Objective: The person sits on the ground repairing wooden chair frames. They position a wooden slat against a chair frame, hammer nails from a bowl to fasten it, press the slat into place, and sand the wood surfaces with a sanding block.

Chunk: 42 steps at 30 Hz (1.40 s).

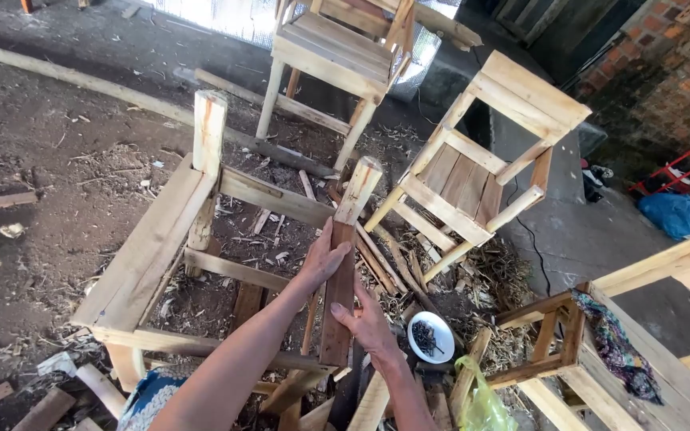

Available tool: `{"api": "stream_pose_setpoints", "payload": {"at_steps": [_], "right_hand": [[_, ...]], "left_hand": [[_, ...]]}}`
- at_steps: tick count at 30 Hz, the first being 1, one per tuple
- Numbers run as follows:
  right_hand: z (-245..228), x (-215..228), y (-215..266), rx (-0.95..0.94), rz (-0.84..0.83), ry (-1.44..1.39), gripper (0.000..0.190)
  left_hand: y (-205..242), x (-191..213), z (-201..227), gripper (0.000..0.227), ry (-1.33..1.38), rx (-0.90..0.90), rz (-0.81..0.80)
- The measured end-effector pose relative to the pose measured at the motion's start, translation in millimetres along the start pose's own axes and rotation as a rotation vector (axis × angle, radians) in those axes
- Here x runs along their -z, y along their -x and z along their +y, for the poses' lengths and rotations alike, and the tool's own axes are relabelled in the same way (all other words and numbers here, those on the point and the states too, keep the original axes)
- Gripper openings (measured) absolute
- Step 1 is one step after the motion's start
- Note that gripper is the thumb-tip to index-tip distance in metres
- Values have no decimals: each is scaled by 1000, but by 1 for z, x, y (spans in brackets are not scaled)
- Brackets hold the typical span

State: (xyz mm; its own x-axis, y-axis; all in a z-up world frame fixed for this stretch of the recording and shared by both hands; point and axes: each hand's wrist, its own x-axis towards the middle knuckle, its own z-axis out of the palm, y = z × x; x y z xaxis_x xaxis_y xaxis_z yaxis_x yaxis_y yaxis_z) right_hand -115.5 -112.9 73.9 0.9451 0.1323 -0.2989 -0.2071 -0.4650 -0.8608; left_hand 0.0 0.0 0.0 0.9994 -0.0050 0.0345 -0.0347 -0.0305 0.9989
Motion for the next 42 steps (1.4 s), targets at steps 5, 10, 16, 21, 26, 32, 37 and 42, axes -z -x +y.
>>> {"api": "stream_pose_setpoints", "payload": {"at_steps": [5, 10, 16, 21, 26, 32, 37, 42], "right_hand": [[-19, 21, -29, 105, 168, 171, 84], [-71, 8, -86, 208, 285, -28, 103], [-46, -9, -165, -88, 427, 223, 82], [-29, -8, -180, -20, 549, 309, 69], [-24, -6, -189, -43, 554, 294, 70], [-30, 7, -90, 78, 346, -98, 94], [-25, 0, 2, -143, 342, -348, 75], [1, -13, 28, 9, -47, -243, 113]], "left_hand": [[-6, 0, -2, 79, -31, 97, 39], [-6, 0, 0, 77, 23, 52, 72], [-7, 5, -1, 75, -22, 99, 52], [5, 4, 18, 72, -64, 128, 43], [-4, 2, 2, 77, -50, 148, 7], [-2, 5, -4, 83, -43, 139, -25], [-3, 0, -4, 85, -48, 139, -35], [3, 1, 7, 82, -151, 163, -2]]}}
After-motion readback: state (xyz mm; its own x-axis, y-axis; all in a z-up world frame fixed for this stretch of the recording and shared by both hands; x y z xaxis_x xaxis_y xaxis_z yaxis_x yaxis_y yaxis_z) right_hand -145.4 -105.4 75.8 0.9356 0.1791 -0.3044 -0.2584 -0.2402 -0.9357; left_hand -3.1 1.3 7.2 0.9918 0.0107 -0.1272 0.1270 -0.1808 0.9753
